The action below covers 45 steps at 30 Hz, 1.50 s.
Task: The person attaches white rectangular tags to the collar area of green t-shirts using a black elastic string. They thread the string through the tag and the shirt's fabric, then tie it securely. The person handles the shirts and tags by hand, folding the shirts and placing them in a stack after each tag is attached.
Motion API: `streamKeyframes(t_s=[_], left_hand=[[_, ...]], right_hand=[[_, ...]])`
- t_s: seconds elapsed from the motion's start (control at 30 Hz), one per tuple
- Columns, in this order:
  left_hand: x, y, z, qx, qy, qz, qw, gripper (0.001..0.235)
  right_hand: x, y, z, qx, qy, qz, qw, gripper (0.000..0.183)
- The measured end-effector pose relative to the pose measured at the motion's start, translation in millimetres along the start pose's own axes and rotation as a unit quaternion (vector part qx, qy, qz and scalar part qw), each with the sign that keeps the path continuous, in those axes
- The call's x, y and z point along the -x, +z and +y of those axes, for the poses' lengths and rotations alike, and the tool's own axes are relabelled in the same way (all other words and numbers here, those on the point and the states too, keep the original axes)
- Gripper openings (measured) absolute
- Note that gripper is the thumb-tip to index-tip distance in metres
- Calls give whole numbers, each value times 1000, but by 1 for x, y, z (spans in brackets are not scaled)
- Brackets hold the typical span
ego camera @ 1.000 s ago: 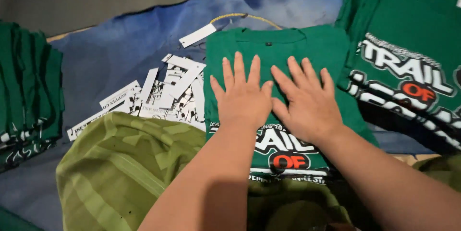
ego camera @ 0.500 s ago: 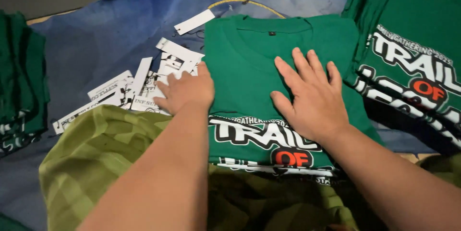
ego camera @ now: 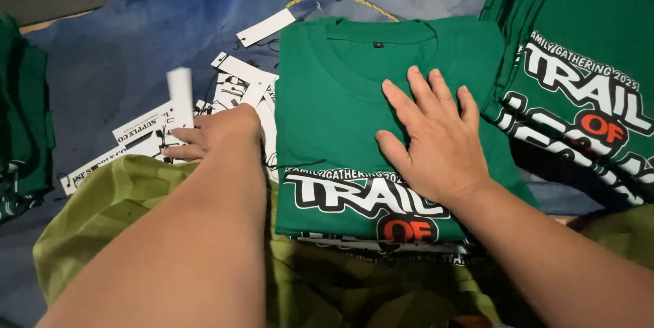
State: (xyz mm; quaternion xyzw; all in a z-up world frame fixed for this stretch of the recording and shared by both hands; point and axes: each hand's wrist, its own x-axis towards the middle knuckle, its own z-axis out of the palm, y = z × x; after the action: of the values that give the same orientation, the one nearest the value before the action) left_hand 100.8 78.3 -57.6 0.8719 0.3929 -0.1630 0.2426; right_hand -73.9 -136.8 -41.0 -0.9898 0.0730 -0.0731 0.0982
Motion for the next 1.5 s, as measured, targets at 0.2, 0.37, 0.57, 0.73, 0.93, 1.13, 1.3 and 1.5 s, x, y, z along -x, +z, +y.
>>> streamKeyframes(t_s=[0.2, 0.37, 0.57, 0.73, 0.93, 1.13, 1.3, 1.5], left_hand=[[-18, 16, -7, 77, 122, 156, 977, 77], [-31, 47, -8, 93, 368, 266, 886, 58], [-19, 24, -9, 61, 261, 51, 962, 98], [-2, 8, -11, 32, 149, -8, 988, 80], [0, 2, -10, 80, 65, 48, 994, 70], [-26, 13, -3, -107, 62, -43, 991, 64], [-45, 33, -10, 42, 126, 70, 989, 74], [18, 45, -6, 221, 568, 218, 762, 81]], right_hand=[[1, 0, -1, 5, 2, 2, 1000, 67], [0, 5, 2, 8, -3, 9, 1000, 67], [2, 4, 4, 11, 3, 16, 1000, 67], [1, 5, 2, 3, 6, 13, 1000, 67], [1, 3, 2, -5, 0, 17, 1000, 67], [2, 3, 1, -6, 5, 15, 1000, 66], [1, 4, 2, 2, 4, 15, 1000, 66], [1, 7, 4, 13, 1, 24, 1000, 68]])
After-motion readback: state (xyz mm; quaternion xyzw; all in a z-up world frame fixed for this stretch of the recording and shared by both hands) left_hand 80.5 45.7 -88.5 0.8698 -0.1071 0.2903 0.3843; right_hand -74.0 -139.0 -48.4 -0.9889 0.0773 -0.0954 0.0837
